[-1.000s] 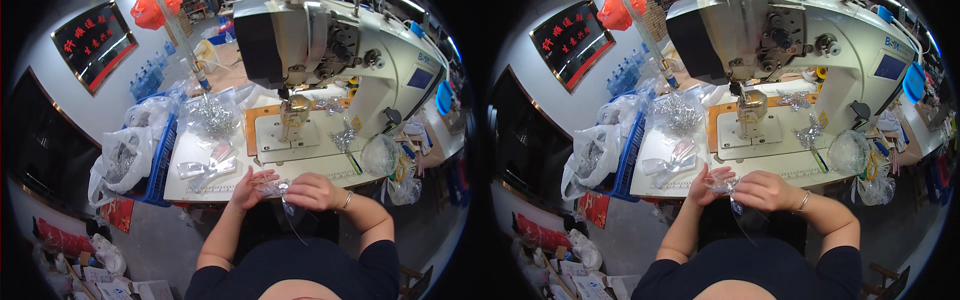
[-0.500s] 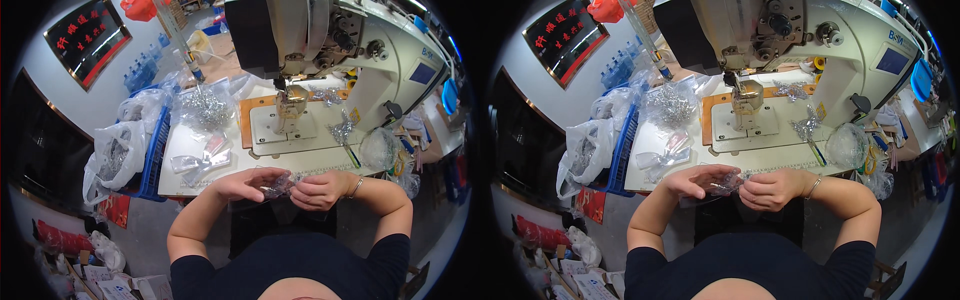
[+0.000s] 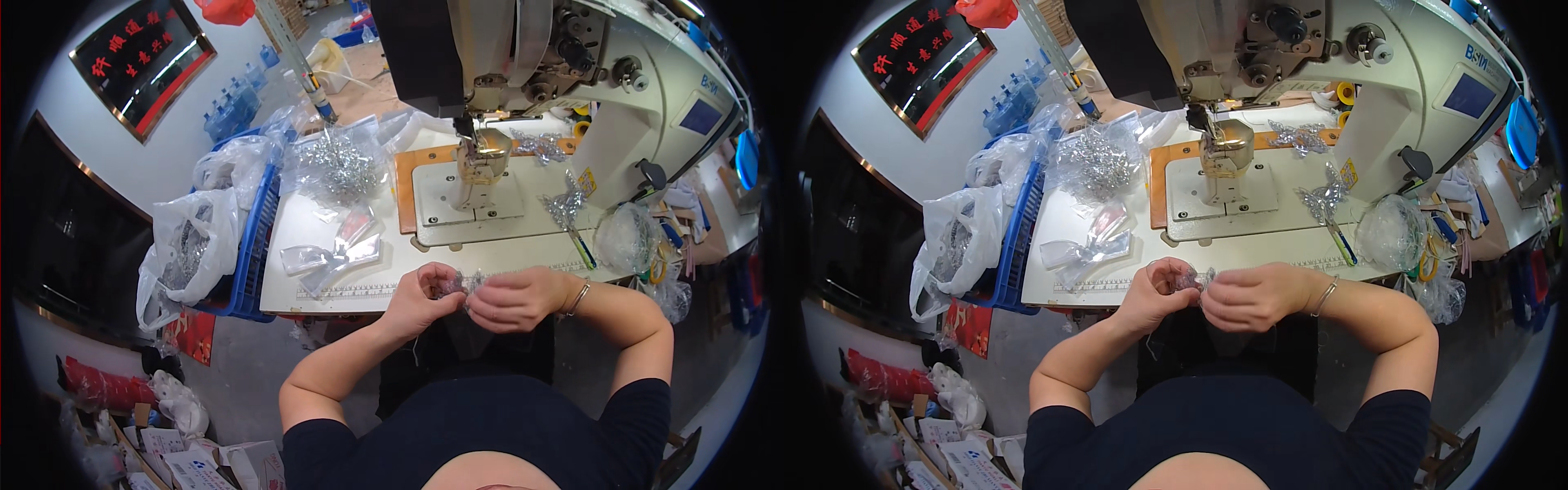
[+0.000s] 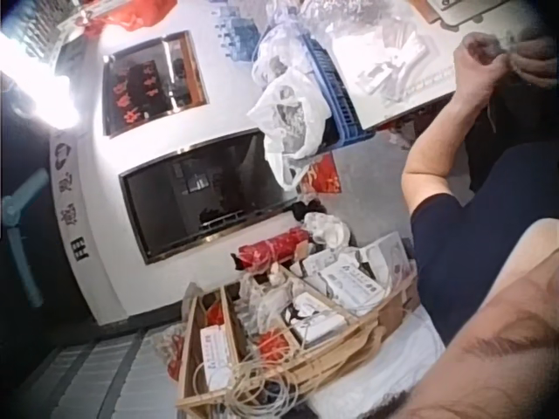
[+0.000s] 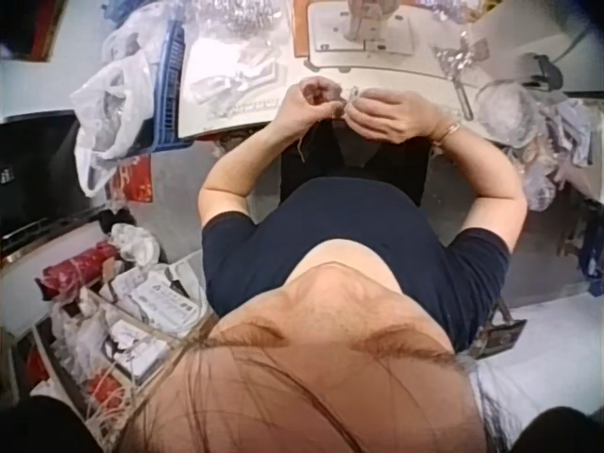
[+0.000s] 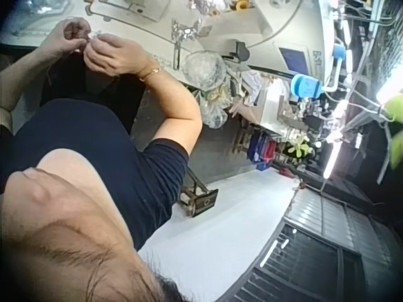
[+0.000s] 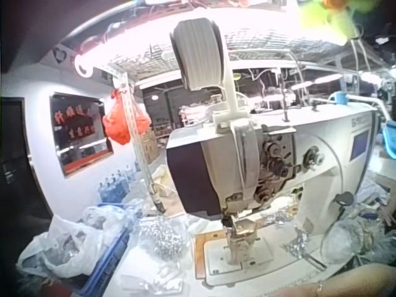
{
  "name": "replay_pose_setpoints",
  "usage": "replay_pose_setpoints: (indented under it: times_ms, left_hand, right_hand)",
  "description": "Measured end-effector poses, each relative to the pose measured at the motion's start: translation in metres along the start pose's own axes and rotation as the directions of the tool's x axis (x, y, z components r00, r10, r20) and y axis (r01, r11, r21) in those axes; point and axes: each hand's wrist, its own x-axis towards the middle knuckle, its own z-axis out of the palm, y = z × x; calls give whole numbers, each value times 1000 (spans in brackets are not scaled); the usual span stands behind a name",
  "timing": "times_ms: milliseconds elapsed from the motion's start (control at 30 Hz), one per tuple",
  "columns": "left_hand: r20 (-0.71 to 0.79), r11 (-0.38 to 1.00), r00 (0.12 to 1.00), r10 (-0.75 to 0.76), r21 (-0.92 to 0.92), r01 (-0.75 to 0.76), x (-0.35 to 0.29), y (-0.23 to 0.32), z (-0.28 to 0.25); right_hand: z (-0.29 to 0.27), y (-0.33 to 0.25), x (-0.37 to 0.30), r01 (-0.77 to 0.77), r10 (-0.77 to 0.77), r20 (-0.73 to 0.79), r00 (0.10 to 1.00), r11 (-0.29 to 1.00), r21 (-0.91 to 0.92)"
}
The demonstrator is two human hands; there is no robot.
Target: The person sews small silver star-shaped decorations using a sewing machine. They repeatedly pick up a star, position it under the needle, sew it, and then trim the excess thread with scissors.
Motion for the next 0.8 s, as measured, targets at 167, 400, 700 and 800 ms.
replay_pose_setpoints:
  times_ms: [167, 400, 700, 800]
  left_hand:
    - [-315, 970, 925, 211, -47, -237, -1, -4, -3]
    - [-427, 931, 844, 325, -12, -365, 14, -18, 8]
    - [-434, 796, 679, 592, 447, -408, 24, -39, 8]
    - [-432, 808, 691, 580, 408, -425, 24, -39, 12]
  right_hand:
    - [-5, 14, -13, -864, 914, -242, 327, 393, 314]
    - [43, -15, -29, -402, 716, 562, 413, -411, 818]
    - [13, -16, -9, -840, 741, 447, 501, 293, 457]
    - [29, -12, -24, -738, 770, 406, 493, 123, 664]
